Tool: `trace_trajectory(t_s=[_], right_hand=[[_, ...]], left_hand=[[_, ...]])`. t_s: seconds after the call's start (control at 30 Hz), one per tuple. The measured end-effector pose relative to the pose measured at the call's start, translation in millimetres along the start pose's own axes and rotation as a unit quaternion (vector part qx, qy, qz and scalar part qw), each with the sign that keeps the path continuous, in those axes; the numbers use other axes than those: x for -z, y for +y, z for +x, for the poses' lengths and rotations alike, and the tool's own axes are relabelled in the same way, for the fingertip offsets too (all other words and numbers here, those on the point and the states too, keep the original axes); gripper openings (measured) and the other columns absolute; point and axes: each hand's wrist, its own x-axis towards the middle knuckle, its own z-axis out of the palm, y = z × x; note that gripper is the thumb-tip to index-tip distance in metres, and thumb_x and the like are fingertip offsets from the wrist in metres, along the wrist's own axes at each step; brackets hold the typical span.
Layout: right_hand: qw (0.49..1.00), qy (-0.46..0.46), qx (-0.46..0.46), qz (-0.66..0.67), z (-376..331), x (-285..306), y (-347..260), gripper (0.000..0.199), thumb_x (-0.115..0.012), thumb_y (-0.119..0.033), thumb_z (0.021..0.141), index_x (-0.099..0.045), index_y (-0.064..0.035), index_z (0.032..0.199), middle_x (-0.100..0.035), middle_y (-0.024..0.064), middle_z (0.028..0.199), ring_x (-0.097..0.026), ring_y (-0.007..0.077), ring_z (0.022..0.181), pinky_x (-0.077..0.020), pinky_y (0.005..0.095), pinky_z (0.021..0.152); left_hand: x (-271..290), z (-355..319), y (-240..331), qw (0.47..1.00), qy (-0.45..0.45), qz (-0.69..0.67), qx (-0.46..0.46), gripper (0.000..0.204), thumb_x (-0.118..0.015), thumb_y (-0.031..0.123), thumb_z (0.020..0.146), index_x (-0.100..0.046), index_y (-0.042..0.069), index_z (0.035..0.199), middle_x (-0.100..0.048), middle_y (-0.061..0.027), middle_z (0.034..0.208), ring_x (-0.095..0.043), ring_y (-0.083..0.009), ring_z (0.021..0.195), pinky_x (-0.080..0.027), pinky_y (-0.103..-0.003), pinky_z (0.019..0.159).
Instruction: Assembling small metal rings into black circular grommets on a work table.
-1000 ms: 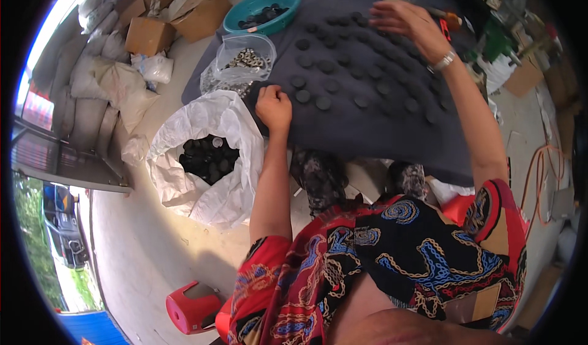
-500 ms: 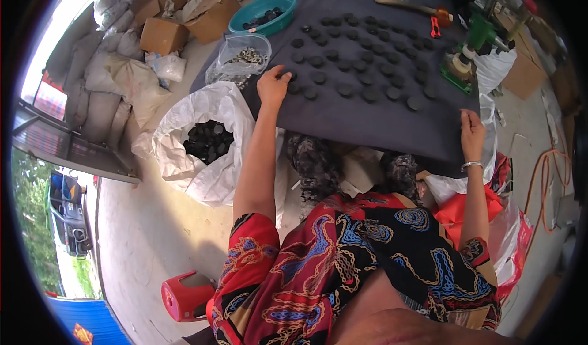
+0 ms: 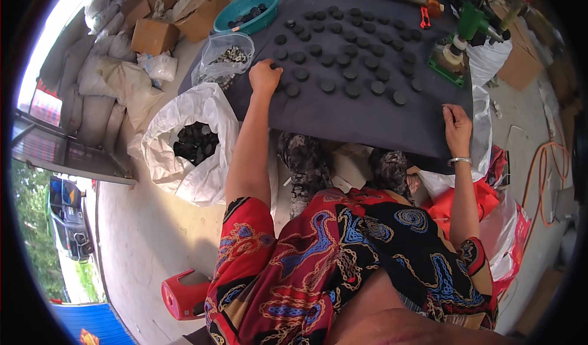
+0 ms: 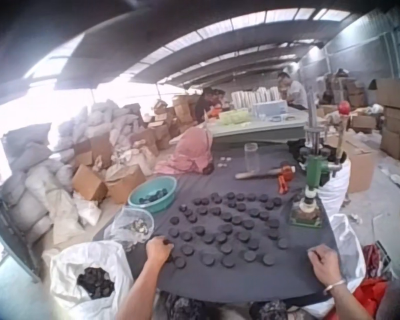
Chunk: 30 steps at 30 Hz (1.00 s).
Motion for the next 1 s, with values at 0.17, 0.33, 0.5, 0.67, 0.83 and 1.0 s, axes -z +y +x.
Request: trace_trajectory(t_s=[0.17,0.33,0.5,0.67,0.83,1.0], right_hand=[[1.000,-0.001,-0.008,-0.005,-1.9,-0.8,2.1,0.015,-0.061,-0.015,0.091,-0.065,-0.0009,0.092,-0.061,0.0109,0.078,-0.060,0.0229,0.068,-0.0458,0.0308,0.063],[1.000,-0.002,-0.007,-0.018,-3.7,1.0,-3.4,0.014,-0.062,-0.014,0.090,-0.065,-0.0006,0.091,-0.062,0.0118,0.079,-0.059,0.0244,0.067,-0.0458,0.0310,0.062],[1.000,0.003,-0.011,0.000,-4.8,-0.2,-8.5,0.014,-0.062,-0.014,0.090,-0.065,-0.0006,0.090,-0.062,0.0122,0.078,-0.059,0.0253,0.066,-0.0455,0.0319,0.061],[1.000,0.004,-0.003,-0.025,-1.0,5.0,-8.2,0.013,-0.062,-0.013,0.089,-0.065,-0.0008,0.090,-0.061,0.0128,0.078,-0.059,0.0285,0.065,-0.0448,0.0335,0.059],[0.999,-0.003,0.007,-0.031,7.2,2.1,-11.2,0.010,-0.061,-0.011,0.089,-0.065,-0.0011,0.089,-0.061,0.0132,0.078,-0.058,0.0289,0.065,-0.0449,0.0338,0.059],[0.999,-0.033,0.013,-0.003,1.0,-9.7,-17.3,0.012,-0.058,-0.007,0.091,-0.065,0.0017,0.094,-0.064,0.0138,0.087,-0.061,0.0246,0.076,-0.0480,0.0318,0.071]], left_hand=[[3.5,-3.9,20.7,0.998,0.039,0.045,0.011,0.044,-0.076,0.025,0.071,-0.068,0.005,0.110,-0.067,-0.0166,0.105,-0.064,-0.0329,0.098,-0.050,-0.041,0.083],[-3.5,-1.4,59.4,0.987,0.032,0.003,-0.156,0.035,-0.071,0.020,0.076,-0.068,0.008,0.109,-0.064,-0.0159,0.106,-0.061,-0.0342,0.098,-0.049,-0.043,0.083],[-14.5,12.2,66.5,0.982,-0.069,0.101,-0.145,0.035,-0.070,0.018,0.077,-0.068,0.009,0.110,-0.065,-0.0131,0.106,-0.062,-0.0322,0.098,-0.050,-0.041,0.084],[-26.8,21.9,85.6,0.977,-0.003,0.085,-0.194,0.036,-0.070,0.019,0.077,-0.068,0.012,0.112,-0.068,-0.0092,0.102,-0.060,-0.0304,0.099,-0.049,-0.041,0.086],[-36.6,30.8,93.6,0.968,-0.014,0.122,-0.219,0.035,-0.068,0.023,0.080,-0.068,0.016,0.114,-0.069,-0.0068,0.100,-0.059,-0.0282,0.100,-0.047,-0.042,0.082],[-19.8,8.4,87.9,0.947,-0.038,0.253,-0.196,0.019,-0.051,0.024,0.088,-0.067,0.018,0.095,-0.068,-0.0092,0.093,-0.063,-0.0285,0.089,-0.047,-0.046,0.074]])
